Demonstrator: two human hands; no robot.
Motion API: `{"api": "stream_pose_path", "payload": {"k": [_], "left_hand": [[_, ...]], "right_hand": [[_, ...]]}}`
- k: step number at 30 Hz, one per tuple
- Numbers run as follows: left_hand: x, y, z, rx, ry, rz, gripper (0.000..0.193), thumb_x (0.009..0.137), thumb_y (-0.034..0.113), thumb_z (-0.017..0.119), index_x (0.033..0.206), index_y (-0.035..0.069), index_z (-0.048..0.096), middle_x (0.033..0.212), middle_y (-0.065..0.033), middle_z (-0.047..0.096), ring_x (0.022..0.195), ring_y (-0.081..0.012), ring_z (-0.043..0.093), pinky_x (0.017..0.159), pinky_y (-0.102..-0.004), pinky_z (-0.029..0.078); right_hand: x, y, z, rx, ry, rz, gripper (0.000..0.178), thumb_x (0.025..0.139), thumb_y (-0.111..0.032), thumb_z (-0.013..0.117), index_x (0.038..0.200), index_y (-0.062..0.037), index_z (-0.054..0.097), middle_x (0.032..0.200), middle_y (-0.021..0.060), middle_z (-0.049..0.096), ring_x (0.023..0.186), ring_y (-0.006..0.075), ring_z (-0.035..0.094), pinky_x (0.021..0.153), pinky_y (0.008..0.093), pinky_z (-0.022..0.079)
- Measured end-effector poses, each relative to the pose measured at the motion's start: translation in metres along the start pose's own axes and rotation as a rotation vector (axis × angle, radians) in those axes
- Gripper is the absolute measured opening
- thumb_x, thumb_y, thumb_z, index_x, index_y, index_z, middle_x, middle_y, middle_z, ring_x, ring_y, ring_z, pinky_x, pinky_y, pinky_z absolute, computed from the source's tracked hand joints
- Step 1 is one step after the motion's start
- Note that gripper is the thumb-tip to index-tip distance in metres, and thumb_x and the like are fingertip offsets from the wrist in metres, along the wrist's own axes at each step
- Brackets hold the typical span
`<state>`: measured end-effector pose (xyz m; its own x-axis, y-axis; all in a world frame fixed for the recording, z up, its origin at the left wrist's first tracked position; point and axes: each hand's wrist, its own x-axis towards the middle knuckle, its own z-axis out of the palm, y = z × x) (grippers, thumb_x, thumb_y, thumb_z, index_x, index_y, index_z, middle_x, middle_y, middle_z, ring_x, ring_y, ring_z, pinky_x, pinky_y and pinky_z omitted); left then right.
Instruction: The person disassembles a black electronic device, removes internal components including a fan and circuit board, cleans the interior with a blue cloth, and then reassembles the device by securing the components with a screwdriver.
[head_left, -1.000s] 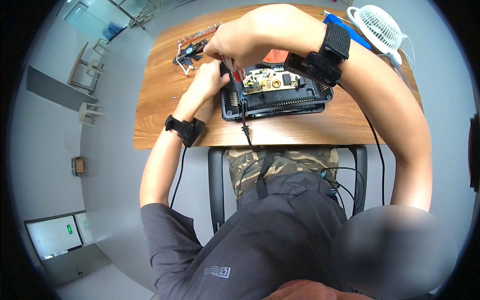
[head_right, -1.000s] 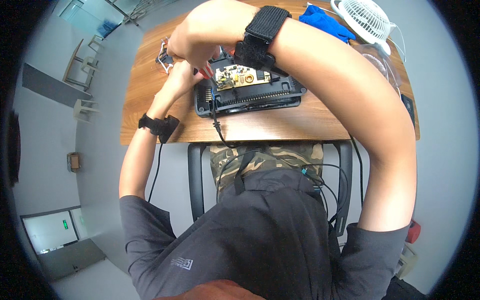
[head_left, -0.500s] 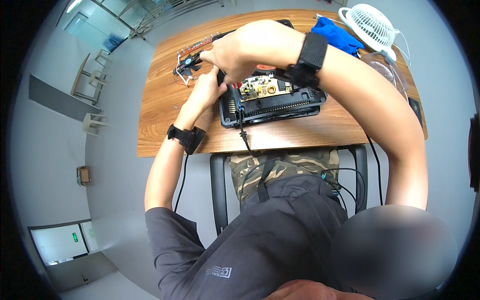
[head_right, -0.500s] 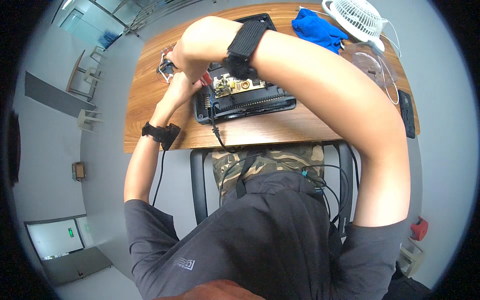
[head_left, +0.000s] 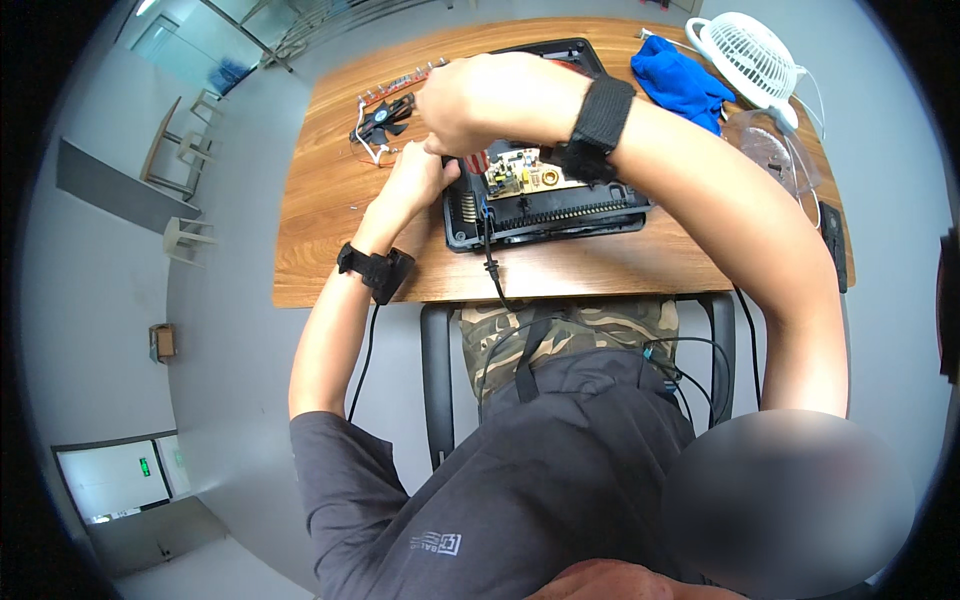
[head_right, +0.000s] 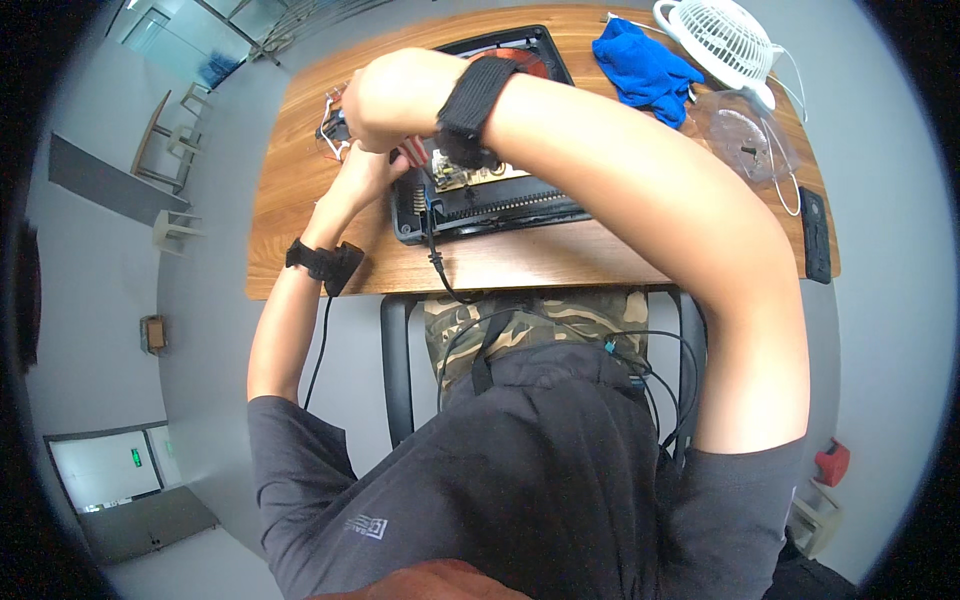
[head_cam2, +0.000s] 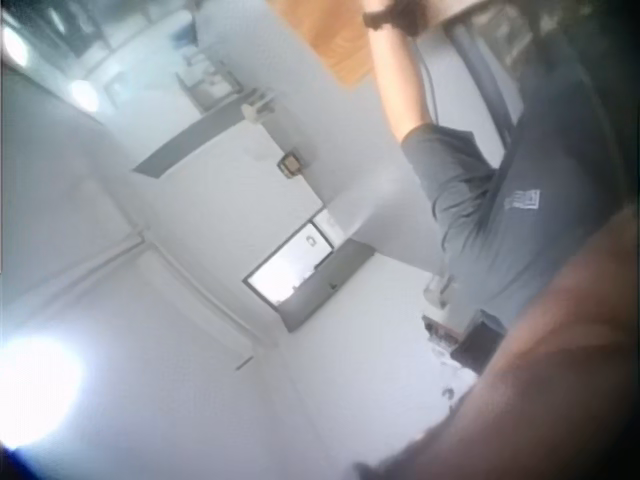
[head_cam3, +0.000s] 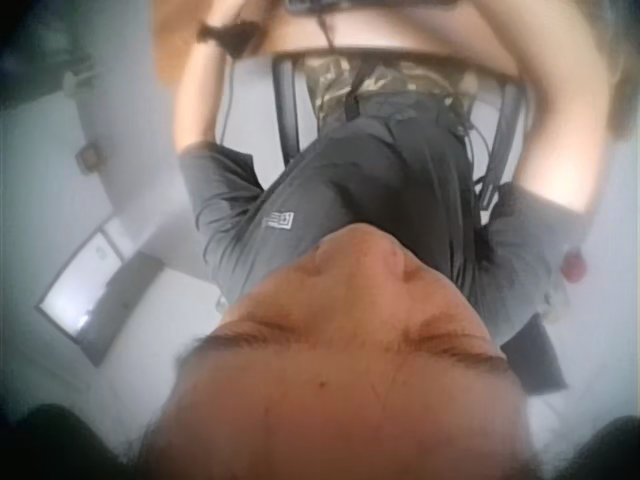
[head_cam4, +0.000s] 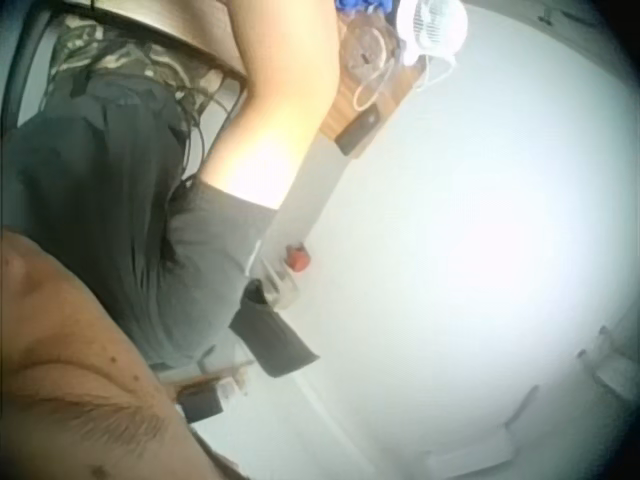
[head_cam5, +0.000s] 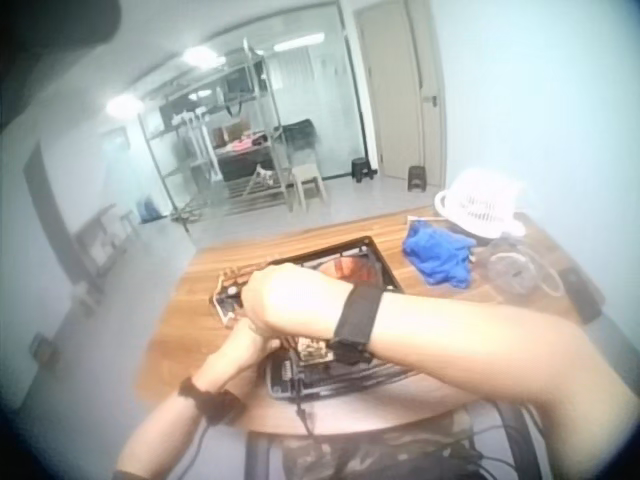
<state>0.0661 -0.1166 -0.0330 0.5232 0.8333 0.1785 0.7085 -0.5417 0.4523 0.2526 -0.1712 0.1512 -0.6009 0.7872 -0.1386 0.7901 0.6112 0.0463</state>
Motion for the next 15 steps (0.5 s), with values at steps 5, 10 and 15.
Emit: {"api": "stream_pose_path", "payload": {"k": [5, 10, 15], "left_hand": [[0.003, 0.031, -0.015, 0.187, -0.077, -0.142, 0.056, 0.086, 0.01, 0.074, 0.133, -0.006, 0.049, 0.099, -0.0325, 0.07, 0.101, -0.0465, 0.068, 0.091, -0.0495, 0.056], [0.0, 0.021, -0.009, 0.088, -0.078, -0.091, 0.05, 0.086, 0.01, 0.075, 0.128, -0.006, 0.053, 0.098, -0.0315, 0.07, 0.098, -0.0457, 0.069, 0.088, -0.0489, 0.057], [0.001, 0.01, -0.004, 0.055, -0.072, 0.035, 0.041, 0.084, 0.008, 0.073, 0.121, -0.004, 0.058, 0.095, -0.029, 0.071, 0.095, -0.0454, 0.069, 0.084, -0.0475, 0.057]], "right_hand": [[0.013, 0.025, 0.014, -0.083, -0.052, -0.086, 0.029, 0.086, -0.029, 0.07, 0.106, -0.0105, 0.079, 0.094, 0.012, 0.077, 0.084, 0.0267, 0.074, 0.074, 0.0375, 0.06], [0.011, 0.013, 0.004, -0.097, -0.132, -0.142, 0.032, 0.088, -0.031, 0.072, 0.102, -0.0031, 0.077, 0.09, 0.0138, 0.076, 0.081, 0.0278, 0.074, 0.073, 0.0388, 0.06], [0.021, 0.007, 0.01, -0.088, -0.08, -0.134, 0.028, 0.088, -0.029, 0.071, 0.102, -0.0062, 0.078, 0.089, 0.0116, 0.076, 0.077, 0.0259, 0.073, 0.068, 0.0388, 0.059]]}}
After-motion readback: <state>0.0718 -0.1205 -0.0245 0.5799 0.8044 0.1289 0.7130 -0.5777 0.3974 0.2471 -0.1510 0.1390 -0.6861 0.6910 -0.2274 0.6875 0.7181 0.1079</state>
